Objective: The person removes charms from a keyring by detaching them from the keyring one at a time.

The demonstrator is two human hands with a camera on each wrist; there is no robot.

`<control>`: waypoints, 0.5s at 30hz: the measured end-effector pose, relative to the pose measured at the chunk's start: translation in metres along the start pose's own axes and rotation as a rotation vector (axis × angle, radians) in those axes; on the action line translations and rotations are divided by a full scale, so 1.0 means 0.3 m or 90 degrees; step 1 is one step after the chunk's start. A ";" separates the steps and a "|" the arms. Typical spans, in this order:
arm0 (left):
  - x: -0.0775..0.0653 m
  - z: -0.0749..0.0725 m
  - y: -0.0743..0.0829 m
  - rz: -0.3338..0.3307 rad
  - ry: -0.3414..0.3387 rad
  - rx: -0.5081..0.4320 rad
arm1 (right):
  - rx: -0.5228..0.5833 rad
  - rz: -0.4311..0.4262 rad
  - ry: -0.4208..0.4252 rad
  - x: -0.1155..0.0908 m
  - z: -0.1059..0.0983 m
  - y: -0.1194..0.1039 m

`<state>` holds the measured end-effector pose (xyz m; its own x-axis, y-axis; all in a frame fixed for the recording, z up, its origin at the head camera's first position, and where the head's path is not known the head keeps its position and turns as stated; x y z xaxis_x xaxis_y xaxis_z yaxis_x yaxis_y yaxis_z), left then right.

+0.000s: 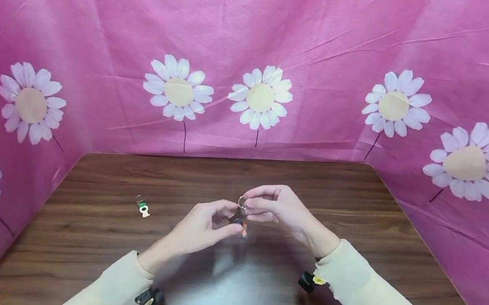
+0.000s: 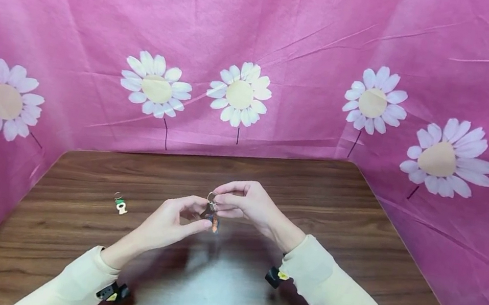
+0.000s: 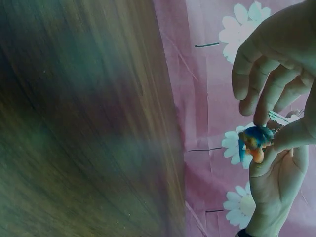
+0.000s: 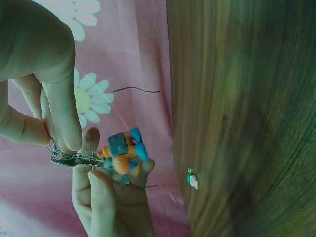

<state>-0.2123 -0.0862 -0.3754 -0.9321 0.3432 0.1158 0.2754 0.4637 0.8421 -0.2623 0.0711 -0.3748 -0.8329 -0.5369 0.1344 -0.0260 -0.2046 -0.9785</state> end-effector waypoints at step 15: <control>-0.011 -0.020 0.009 0.021 0.057 0.007 | -0.060 -0.027 -0.022 -0.013 0.061 -0.029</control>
<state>-0.2100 -0.0909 -0.3705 -0.9395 0.2846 0.1907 0.3087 0.4622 0.8313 -0.2488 0.0598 -0.3639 -0.8103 -0.5575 0.1804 -0.1151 -0.1505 -0.9819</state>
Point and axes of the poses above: each hand's wrist, its own x-axis towards the middle knuckle, its own z-axis out of the palm, y = z × x, the point moved 7 cm from there along x, towards the middle knuckle, and after that the axes turned 12 degrees about -z, right-handed, at the moved point
